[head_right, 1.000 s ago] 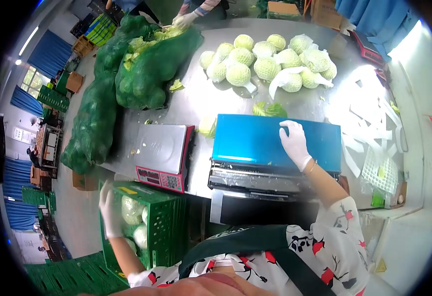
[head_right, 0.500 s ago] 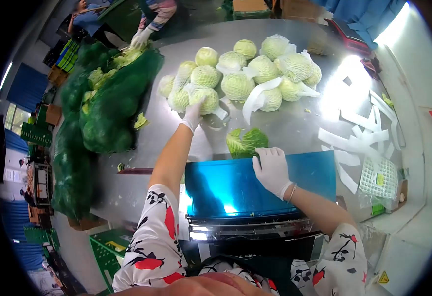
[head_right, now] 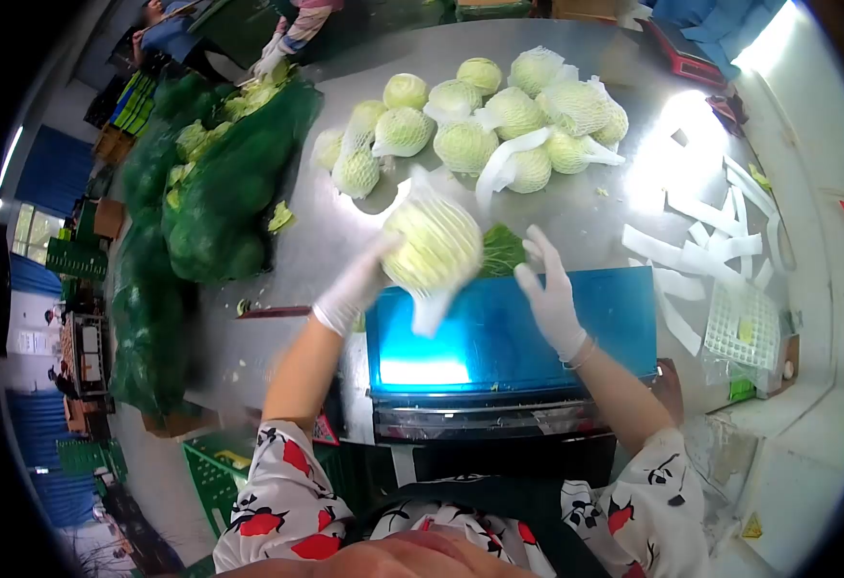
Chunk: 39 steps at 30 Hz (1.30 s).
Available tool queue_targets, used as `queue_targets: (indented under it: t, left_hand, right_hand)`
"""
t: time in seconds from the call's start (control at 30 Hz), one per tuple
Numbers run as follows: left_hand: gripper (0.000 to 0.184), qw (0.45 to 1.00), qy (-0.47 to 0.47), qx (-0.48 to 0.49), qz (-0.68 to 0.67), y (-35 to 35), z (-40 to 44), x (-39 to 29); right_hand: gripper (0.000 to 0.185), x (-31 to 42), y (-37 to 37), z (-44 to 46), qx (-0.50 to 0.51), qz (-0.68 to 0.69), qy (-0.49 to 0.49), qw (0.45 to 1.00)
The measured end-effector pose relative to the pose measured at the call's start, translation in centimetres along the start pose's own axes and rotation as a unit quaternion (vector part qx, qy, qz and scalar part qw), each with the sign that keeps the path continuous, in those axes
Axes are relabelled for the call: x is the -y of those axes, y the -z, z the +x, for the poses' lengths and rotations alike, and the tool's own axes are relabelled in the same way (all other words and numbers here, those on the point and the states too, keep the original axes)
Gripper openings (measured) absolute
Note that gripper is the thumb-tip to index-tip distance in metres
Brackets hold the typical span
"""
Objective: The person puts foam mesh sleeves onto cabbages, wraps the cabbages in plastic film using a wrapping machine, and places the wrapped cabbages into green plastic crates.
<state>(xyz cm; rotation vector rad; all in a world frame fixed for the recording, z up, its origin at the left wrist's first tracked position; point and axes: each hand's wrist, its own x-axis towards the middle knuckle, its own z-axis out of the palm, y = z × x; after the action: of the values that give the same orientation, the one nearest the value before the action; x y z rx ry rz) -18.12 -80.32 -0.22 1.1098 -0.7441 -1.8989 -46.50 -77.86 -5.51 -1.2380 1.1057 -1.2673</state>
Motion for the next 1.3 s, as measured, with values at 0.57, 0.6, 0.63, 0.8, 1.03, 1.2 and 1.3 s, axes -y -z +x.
queue_targets:
  t: [0.57, 0.6, 0.63, 0.8, 1.03, 1.2, 1.3]
  left_hand:
    - [0.071, 0.564, -0.236, -0.342, 0.713, -2.8, -20.7, 16.7]
    - [0.073, 0.554, -0.213, -0.356, 0.722, -3.1, -21.8, 17.8]
    - [0.076, 0.544, -0.188, -0.369, 0.729, -3.6, -22.6, 18.9]
    - [0.077, 0.762, -0.189, -0.336, 0.519, -3.9, -19.5, 21.7]
    - [0.017, 0.946, -0.144, -0.054, 0.286, -5.5, -28.5, 11.5]
    - [0.043, 0.943, -0.306, 0.093, 0.092, -2.9, -31.1, 7.9]
    - [0.112, 0.899, -0.346, -0.108, 0.244, -4.6, -23.7, 5.6]
  right_hand:
    - [0.052, 5.2, 8.9, -17.1, -0.164, -0.506, 0.153, 0.832]
    - [0.054, 4.3, 10.0, -18.9, -0.172, -0.571, 0.111, 0.795]
    - [0.057, 3.3, 10.6, -20.6, -0.178, -0.632, 0.066, 0.752]
    - [0.045, 0.0, 8.3, -22.6, -0.112, -0.630, -0.005, 0.768]
    - [0.015, 12.0, 8.9, -23.9, 0.154, -0.192, -0.141, 0.959]
    - [0.017, 22.4, 11.8, -18.1, 0.397, -0.132, -0.062, 0.906]
    - [0.054, 20.2, 6.7, -11.3, 0.281, -0.117, -0.006, 0.952]
